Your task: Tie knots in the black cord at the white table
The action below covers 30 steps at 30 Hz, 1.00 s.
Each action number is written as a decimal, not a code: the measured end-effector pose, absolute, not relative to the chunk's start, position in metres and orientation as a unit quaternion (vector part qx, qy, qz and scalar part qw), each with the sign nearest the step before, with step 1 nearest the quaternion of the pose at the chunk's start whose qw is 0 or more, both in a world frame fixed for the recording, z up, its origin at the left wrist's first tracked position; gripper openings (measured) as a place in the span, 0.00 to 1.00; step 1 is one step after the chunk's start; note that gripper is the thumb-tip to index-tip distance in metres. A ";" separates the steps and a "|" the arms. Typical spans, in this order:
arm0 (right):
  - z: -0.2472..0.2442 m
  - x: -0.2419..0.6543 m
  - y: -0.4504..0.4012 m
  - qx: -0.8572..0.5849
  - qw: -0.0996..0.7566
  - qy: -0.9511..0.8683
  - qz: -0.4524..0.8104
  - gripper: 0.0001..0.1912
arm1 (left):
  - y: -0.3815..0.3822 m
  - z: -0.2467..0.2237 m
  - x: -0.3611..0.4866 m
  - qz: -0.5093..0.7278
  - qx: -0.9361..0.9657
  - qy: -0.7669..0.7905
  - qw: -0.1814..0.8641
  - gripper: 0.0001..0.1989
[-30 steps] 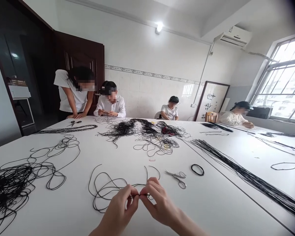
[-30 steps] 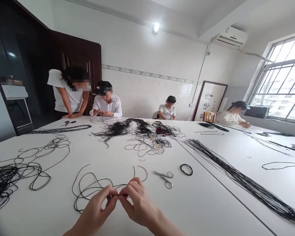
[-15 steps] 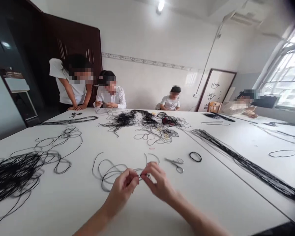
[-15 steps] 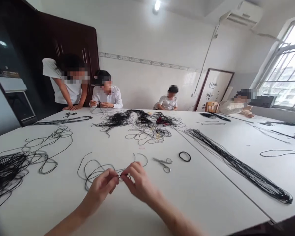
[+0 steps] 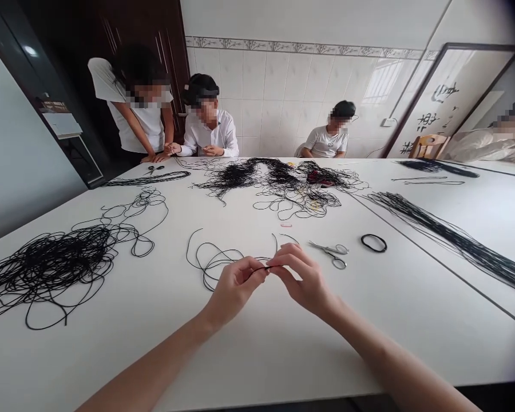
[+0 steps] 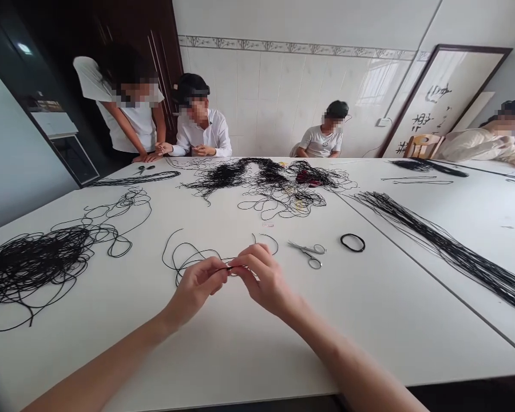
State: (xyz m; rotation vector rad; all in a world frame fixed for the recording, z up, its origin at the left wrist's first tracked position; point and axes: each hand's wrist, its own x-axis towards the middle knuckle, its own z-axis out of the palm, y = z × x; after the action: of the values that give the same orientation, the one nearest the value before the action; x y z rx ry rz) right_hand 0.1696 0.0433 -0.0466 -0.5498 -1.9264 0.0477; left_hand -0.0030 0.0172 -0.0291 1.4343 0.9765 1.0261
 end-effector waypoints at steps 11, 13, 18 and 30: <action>-0.042 0.169 0.039 -0.247 0.516 -0.819 0.032 0.06 | 0.018 -0.028 -0.007 0.428 0.607 0.419 0.522 0.09; -0.042 0.170 0.037 -0.260 0.511 -0.818 0.042 0.05 | 0.018 -0.028 -0.006 0.431 0.617 0.415 0.512 0.09; -0.039 0.169 0.031 -0.300 0.472 -0.824 0.092 0.07 | 0.017 -0.028 -0.006 0.446 0.645 0.403 0.471 0.06; -0.040 0.172 0.035 -0.284 0.492 -0.821 0.058 0.05 | 0.015 -0.028 -0.006 0.430 0.619 0.416 0.508 0.08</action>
State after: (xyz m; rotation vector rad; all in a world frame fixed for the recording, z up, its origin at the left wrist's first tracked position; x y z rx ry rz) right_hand 0.1721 0.0346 -0.0399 -0.6899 -1.9930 0.1419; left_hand -0.0061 0.0149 -0.0277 1.4922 1.0030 1.0366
